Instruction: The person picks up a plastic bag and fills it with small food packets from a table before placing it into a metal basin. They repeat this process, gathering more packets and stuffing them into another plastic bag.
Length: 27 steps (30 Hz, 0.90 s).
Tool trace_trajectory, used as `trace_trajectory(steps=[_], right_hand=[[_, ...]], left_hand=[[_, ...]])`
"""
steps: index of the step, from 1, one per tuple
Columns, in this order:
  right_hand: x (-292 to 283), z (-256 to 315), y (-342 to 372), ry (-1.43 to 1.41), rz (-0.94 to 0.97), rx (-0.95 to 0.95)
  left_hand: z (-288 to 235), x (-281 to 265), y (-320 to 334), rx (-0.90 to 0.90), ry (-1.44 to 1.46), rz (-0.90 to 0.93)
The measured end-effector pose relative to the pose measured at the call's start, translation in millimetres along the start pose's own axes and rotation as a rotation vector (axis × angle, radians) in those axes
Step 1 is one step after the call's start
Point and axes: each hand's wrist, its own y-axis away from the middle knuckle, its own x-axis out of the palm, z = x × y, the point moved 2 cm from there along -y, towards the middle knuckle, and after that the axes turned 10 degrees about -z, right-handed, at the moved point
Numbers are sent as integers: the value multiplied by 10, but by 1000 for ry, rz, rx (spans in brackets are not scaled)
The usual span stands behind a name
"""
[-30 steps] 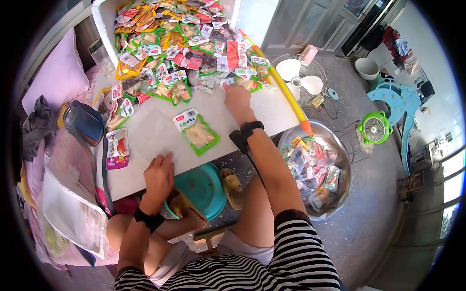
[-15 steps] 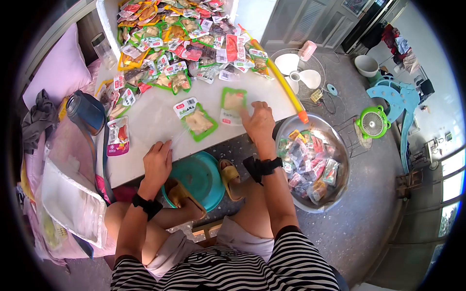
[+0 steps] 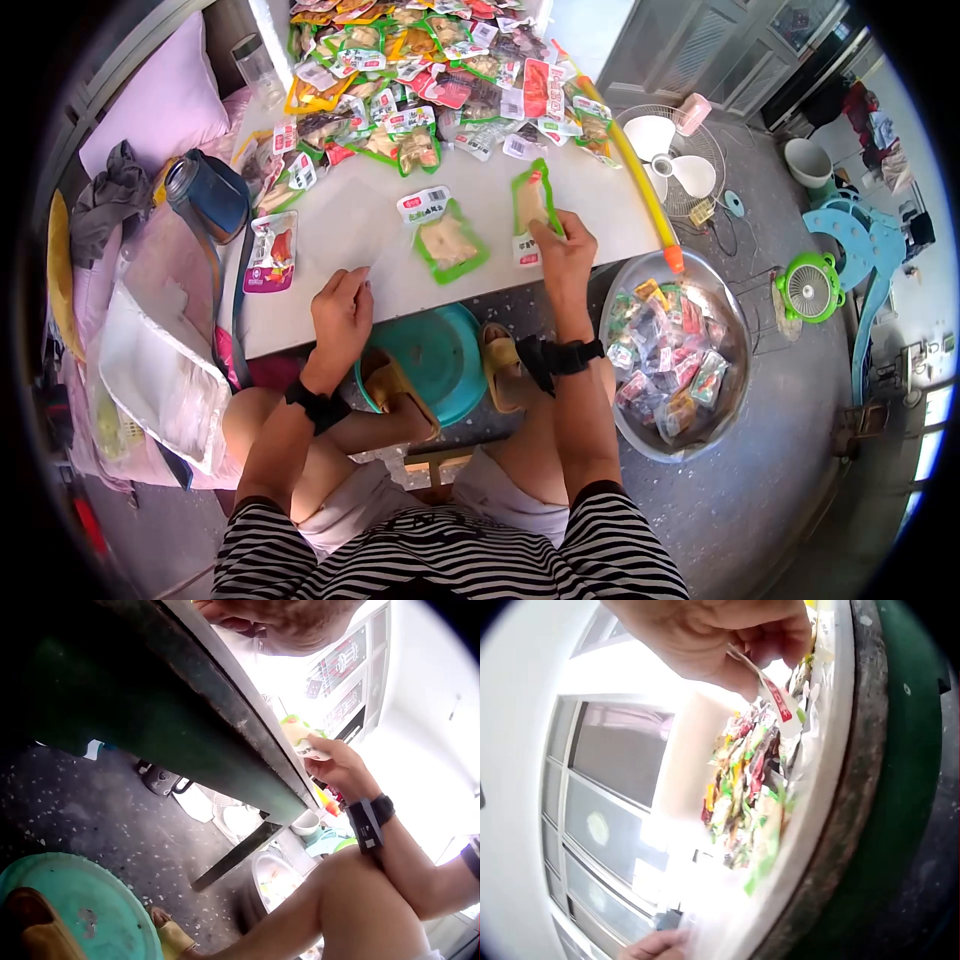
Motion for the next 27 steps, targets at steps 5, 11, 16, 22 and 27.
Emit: trace_trajectory(steps=[5, 11, 16, 22, 27], right_hand=[[9, 421, 426, -266, 244, 190], [359, 425, 839, -66, 478, 184], [424, 349, 847, -190, 455, 313], [659, 164, 938, -436, 363, 246], [768, 291, 1113, -292, 459, 410]], left_hand=[[19, 18, 6, -26, 15, -17], [7, -19, -20, 14, 9, -22], [-95, -67, -19, 209, -101, 20], [-257, -44, 81, 335, -40, 72], [-129, -49, 67, 187, 6, 44]])
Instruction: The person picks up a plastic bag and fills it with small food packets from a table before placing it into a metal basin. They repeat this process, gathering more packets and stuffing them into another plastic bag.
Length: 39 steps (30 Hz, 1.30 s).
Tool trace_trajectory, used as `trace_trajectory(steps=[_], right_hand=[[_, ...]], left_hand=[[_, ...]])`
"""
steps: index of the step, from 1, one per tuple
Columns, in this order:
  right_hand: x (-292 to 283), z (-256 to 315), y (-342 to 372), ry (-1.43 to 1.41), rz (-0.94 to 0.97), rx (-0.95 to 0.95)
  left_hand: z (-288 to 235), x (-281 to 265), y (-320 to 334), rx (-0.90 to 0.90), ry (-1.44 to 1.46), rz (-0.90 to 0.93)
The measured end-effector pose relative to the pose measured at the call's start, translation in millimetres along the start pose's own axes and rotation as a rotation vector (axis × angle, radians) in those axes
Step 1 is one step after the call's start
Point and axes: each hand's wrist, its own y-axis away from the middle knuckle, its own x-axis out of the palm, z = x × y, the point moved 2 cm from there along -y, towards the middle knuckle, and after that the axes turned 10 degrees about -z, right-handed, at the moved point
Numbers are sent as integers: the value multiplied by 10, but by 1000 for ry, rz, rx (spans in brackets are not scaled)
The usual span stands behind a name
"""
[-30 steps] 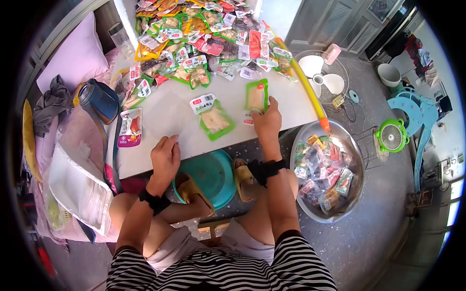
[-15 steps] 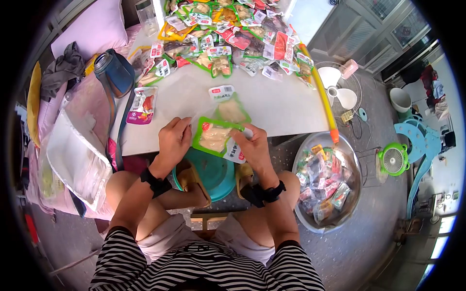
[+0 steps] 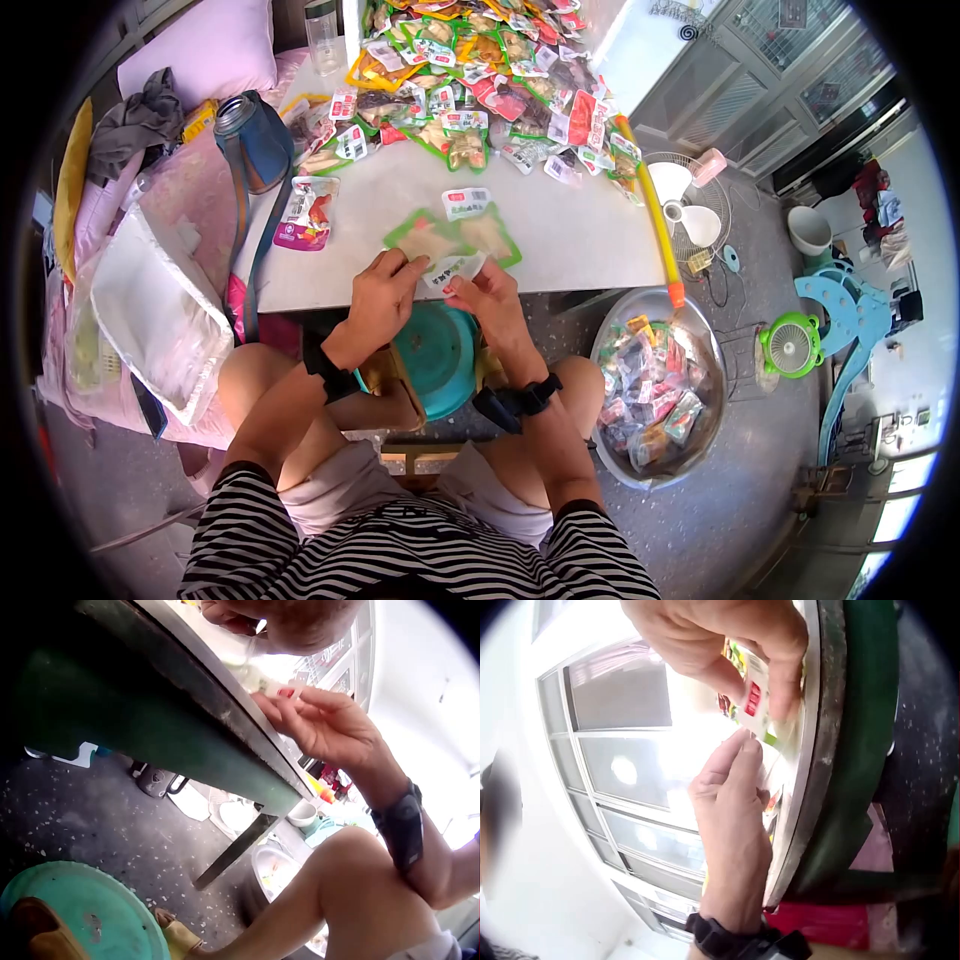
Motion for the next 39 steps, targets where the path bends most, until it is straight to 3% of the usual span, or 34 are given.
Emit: trace_trajectory(steps=[4, 7, 12, 16, 19, 22, 25, 31, 34, 37, 39], right_hand=[[-126, -63, -17, 190, -50, 106], [-25, -24, 3, 281, -13, 16], [124, -196, -189, 49, 29, -120], [322, -244, -161, -160, -93, -75], [357, -151, 49, -117, 1, -73], [290, -142, 239, 205, 36, -101], [360, -157, 318, 752, 85, -809], [586, -220, 245, 1283, 144, -915], [650, -210, 2, 1534, 266, -783], [644, -263, -145, 1454, 216, -959], [612, -282, -136, 1477, 226, -851]], left_hand=[[16, -64, -28, -72, 44, -26], [-17, -86, -30, -86, 114, -19], [-66, -98, -1, -71, 283, 43], [-120, -204, -44, -79, 171, -31], [-42, -215, -18, -119, 53, -53], [7, -196, 12, -134, -12, -38], [2, -226, 10, -114, -22, -34], [-16, -261, 7, -58, -16, -25], [-6, -254, 28, -52, -5, -26], [33, -242, 29, -83, -23, 7], [61, -237, 33, -105, -60, 39]])
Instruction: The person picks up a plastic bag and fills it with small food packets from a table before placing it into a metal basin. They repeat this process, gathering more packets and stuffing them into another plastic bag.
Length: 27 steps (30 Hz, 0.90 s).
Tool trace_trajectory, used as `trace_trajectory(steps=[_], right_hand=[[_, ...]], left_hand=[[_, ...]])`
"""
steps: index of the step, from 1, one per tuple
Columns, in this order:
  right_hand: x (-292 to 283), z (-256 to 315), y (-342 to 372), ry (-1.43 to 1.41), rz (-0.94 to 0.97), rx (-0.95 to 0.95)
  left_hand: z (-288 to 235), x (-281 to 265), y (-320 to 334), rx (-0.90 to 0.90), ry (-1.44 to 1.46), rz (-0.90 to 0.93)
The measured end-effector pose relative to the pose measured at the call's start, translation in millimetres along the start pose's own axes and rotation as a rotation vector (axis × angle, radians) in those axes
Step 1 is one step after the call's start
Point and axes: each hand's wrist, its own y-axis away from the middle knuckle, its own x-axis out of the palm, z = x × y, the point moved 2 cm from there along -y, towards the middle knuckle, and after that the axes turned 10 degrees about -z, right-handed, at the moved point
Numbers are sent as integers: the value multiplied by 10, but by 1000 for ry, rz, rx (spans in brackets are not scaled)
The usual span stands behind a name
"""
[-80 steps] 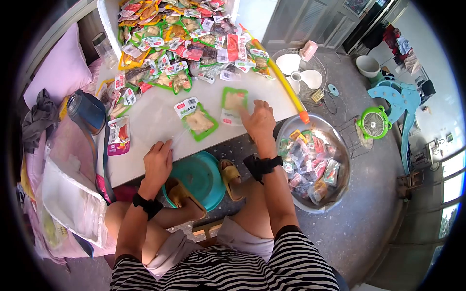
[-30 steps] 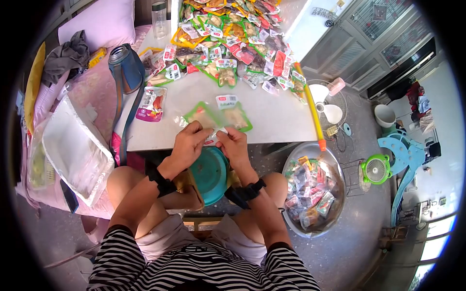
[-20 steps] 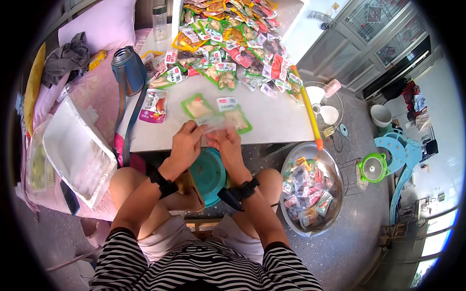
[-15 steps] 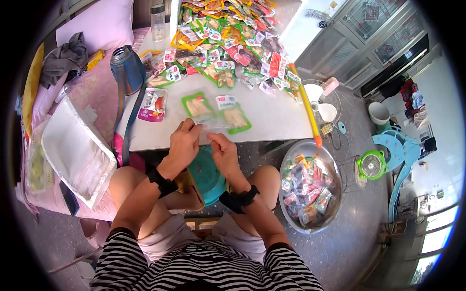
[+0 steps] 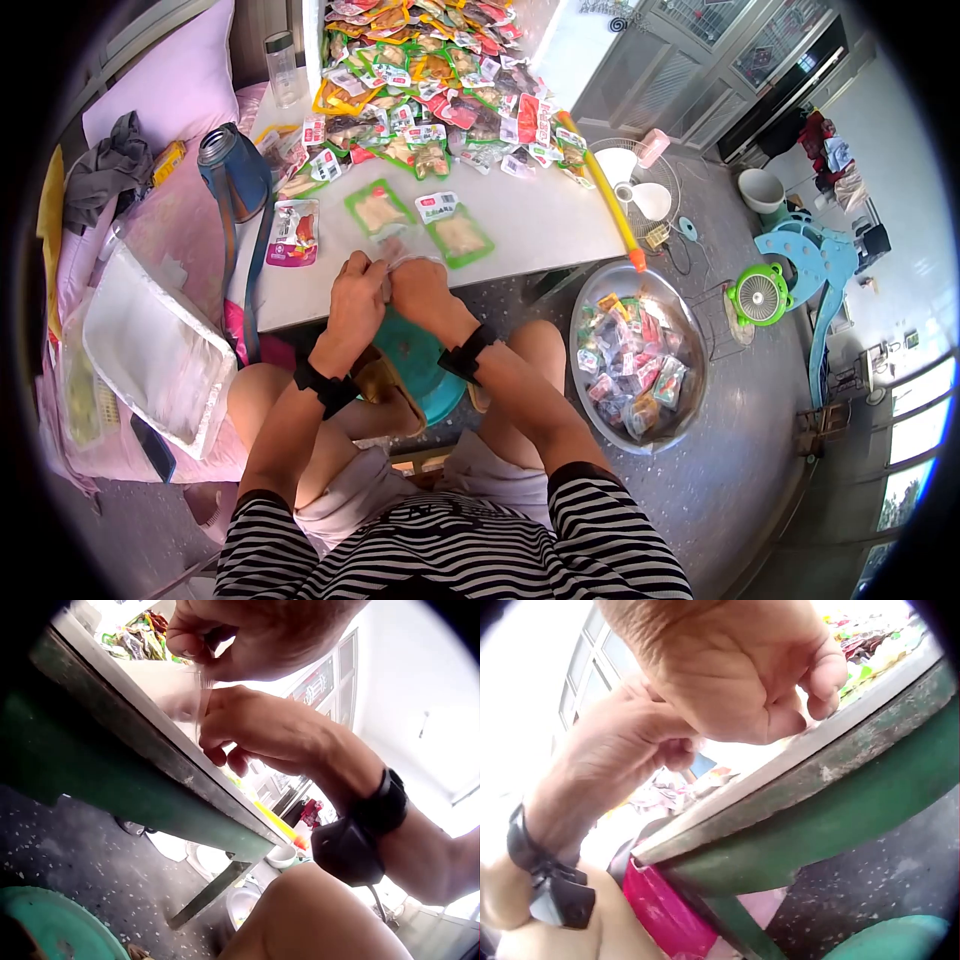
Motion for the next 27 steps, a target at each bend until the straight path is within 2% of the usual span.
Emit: trace_trajectory(steps=[1, 4, 7, 9, 12, 15, 18, 21, 24, 27], right_hand=[[-10, 33, 19, -9, 39, 30], [-454, 229, 235, -348, -341, -22], [-630, -155, 297, -171, -309, 285], [-647, -558, 220, 28, -489, 300], [-546, -891, 100, 188, -425, 439], [-420, -998, 113, 177, -229, 600], [-429, -950, 256, 189, -85, 621], [-529, -795, 400, 259, -226, 469], [-694, -1077, 331, 125, -356, 510], [-763, -1342, 173, 131, -416, 152]], left_hand=[[10, -9, -2, 9, -6, -8], [45, -34, -7, 24, -37, -21], [11, -22, -4, 19, -100, 10], [-12, -6, 14, 18, -176, 61], [18, 34, 51, 0, -266, 140], [81, 62, 77, -34, -270, 205], [84, 69, 84, -27, -232, 173], [62, 108, 86, -23, -224, 186], [61, 96, 80, -27, -228, 193], [68, 102, 77, -20, -232, 190]])
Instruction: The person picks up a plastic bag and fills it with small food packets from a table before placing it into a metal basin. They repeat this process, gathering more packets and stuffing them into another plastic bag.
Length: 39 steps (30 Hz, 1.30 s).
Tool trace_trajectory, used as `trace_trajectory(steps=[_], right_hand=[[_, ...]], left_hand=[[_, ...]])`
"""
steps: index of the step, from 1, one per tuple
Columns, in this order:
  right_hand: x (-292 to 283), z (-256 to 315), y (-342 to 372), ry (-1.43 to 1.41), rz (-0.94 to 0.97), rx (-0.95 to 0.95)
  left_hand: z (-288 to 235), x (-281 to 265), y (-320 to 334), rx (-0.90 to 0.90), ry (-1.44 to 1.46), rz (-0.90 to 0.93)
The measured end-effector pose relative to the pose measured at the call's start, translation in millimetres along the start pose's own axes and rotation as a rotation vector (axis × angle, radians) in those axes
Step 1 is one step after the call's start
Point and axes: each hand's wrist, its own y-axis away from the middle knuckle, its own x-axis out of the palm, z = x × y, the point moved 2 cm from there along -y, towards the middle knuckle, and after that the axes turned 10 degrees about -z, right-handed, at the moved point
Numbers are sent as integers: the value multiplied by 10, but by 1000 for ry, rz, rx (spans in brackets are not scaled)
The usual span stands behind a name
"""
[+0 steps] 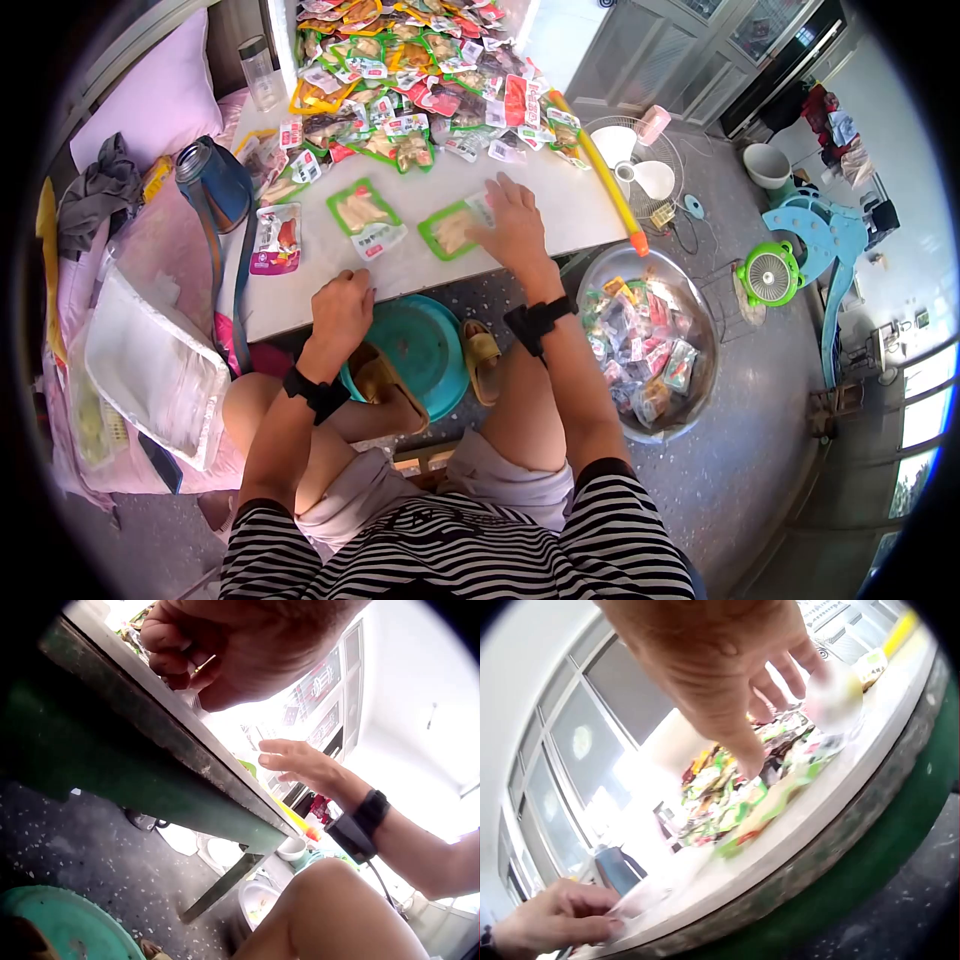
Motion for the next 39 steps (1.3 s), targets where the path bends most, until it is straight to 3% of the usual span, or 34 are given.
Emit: trace_trajectory(steps=[3, 6, 9, 12, 15, 22, 28, 39], right_hand=[[325, -232, -97, -70, 270, 46], [391, -323, -129, -173, 331, 277], [497, -504, 26, -448, 397, 485], [83, -239, 143, -907, 424, 824], [-239, -48, 287, -1035, 374, 999], [-695, 310, 545, -1270, 355, 1166], [-457, 711, 627, -1347, 491, 1128], [-311, 774, 672, -1418, 387, 1158]], left_hand=[[14, 40, 10, -7, -31, 1], [10, 9, 4, -9, -18, -4], [13, 5, -2, -10, 11, -16], [-4, -28, -13, 31, 39, -90], [-3, -66, -36, 45, 80, -141], [18, -33, -29, 54, 104, -180], [0, -46, -46, 45, 134, -226], [9, -109, -83, 32, 149, -252]])
